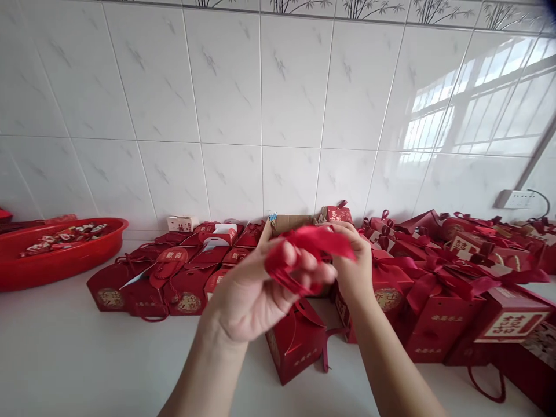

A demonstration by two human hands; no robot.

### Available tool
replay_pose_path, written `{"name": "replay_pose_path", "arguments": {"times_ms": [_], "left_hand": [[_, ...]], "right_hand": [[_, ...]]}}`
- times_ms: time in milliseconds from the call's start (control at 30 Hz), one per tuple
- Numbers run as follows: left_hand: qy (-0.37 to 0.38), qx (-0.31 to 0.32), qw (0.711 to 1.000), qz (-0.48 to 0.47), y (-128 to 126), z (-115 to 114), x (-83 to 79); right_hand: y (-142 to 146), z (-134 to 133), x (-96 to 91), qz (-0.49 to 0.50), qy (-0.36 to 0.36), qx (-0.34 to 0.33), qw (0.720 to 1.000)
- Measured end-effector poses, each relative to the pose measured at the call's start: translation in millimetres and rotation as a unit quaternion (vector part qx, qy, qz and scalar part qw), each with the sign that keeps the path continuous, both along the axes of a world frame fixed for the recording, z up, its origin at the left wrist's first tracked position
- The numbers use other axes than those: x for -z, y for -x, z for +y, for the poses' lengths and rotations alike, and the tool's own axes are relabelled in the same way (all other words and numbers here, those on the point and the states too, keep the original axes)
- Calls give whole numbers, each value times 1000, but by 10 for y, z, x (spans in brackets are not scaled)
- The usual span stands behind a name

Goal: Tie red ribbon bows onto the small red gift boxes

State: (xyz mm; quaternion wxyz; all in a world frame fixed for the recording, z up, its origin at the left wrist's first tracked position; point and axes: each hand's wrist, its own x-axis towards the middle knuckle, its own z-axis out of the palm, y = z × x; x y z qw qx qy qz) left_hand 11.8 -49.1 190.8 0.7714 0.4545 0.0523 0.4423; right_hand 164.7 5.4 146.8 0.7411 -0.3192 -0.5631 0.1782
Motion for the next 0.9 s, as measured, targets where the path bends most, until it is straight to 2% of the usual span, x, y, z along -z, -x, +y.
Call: {"name": "replay_pose_path", "arguments": {"times_ms": [67, 133, 200, 267, 400, 500, 600, 667, 767, 900], "left_hand": [[10, 129, 991, 16, -222, -111, 116], [42, 206, 978, 13, -442, -215, 232], [73, 231, 970, 11, -583, -283, 301], [85, 214, 973, 3, -601, -295, 300], [43, 104, 994, -13, -347, -186, 131], [19, -42, 998, -37, -99, -65, -20], [61, -228, 967, -96, 89, 64, -125], [99, -316, 932, -147, 178, 152, -167], [119, -376, 899, -193, 259, 280, -185], [88, -407, 889, -192, 251, 422, -112]], "right_hand": [[-78, 2, -19, 28, 6, 14, 999], [-145, -10, -45, 46, 3, 20, 999], [-198, -25, -71, 62, 6, 16, 998], [-238, -28, -86, 84, 15, 15, 996], [-261, 9, -73, 97, 27, 32, 994], [-217, 28, -50, 70, 31, 28, 997], [-145, 0, -47, -4, 53, 13, 999], [-93, -45, -56, -70, 74, -29, 994], [-13, -139, -74, -155, 104, -102, 977], [70, -302, -113, -206, 151, -164, 953]]}}
